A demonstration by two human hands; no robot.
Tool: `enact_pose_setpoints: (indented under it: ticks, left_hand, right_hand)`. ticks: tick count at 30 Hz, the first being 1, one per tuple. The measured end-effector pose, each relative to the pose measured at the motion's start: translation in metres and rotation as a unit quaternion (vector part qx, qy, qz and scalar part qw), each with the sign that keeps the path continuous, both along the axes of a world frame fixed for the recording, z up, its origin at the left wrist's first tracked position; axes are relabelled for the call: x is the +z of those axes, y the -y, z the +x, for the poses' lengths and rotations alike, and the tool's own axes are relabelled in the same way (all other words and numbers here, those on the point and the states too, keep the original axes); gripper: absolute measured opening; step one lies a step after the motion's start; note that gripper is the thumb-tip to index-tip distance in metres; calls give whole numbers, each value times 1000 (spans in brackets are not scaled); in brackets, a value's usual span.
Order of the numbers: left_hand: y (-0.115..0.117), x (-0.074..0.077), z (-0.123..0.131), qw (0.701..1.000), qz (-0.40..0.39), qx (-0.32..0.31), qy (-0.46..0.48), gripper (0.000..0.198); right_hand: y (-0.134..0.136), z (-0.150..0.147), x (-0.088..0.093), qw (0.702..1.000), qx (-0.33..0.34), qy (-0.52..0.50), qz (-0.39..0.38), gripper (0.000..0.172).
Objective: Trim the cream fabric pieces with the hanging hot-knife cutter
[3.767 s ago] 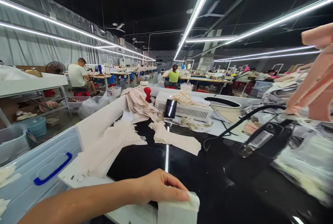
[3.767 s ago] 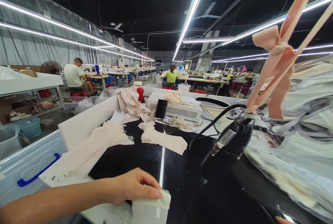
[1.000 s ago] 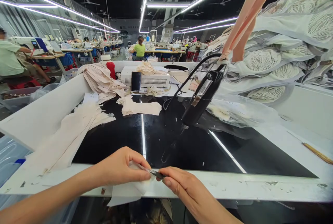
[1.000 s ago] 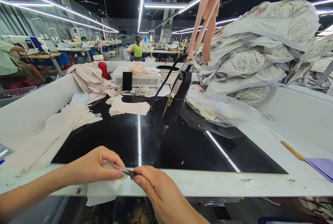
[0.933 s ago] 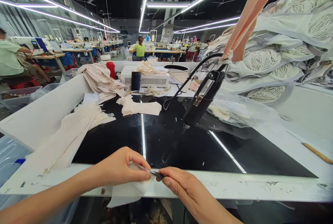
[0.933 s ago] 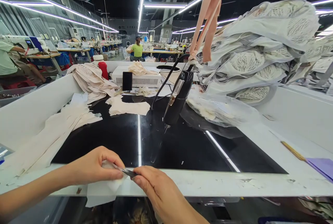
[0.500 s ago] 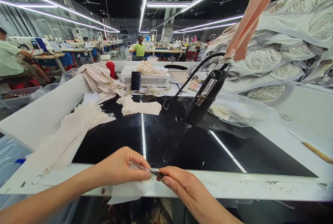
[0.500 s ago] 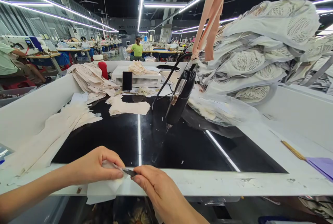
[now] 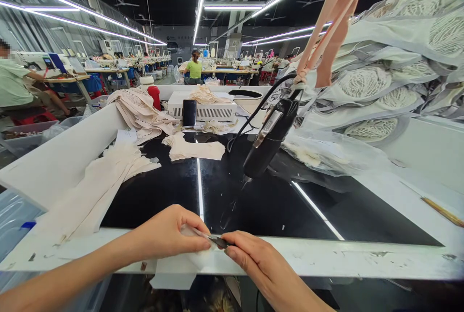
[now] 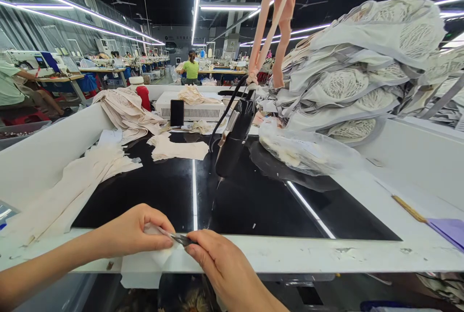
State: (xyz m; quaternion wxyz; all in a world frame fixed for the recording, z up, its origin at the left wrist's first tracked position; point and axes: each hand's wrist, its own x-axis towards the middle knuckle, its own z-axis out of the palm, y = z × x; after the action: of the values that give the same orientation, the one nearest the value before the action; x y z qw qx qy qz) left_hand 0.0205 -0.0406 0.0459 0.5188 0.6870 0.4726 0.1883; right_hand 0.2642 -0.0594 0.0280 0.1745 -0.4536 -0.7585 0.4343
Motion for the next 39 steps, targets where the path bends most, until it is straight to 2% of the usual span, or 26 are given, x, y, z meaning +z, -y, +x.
enact_pose_setpoints:
  ticks: [16,26,39]
  left_hand:
    - [4,-5,4,999,24,4,-26,16]
    - [5,-5,4,999,26,10,-30,17]
    - [6,-7,5,1000,23,1,-19,17]
  right_hand:
    - [4,-6,4,1000,-12,8,-4,43]
    - [2,-8,-6,1000,-14,-7,3,44]
    - [5,-11,-6,1000,-6,-13,5,42]
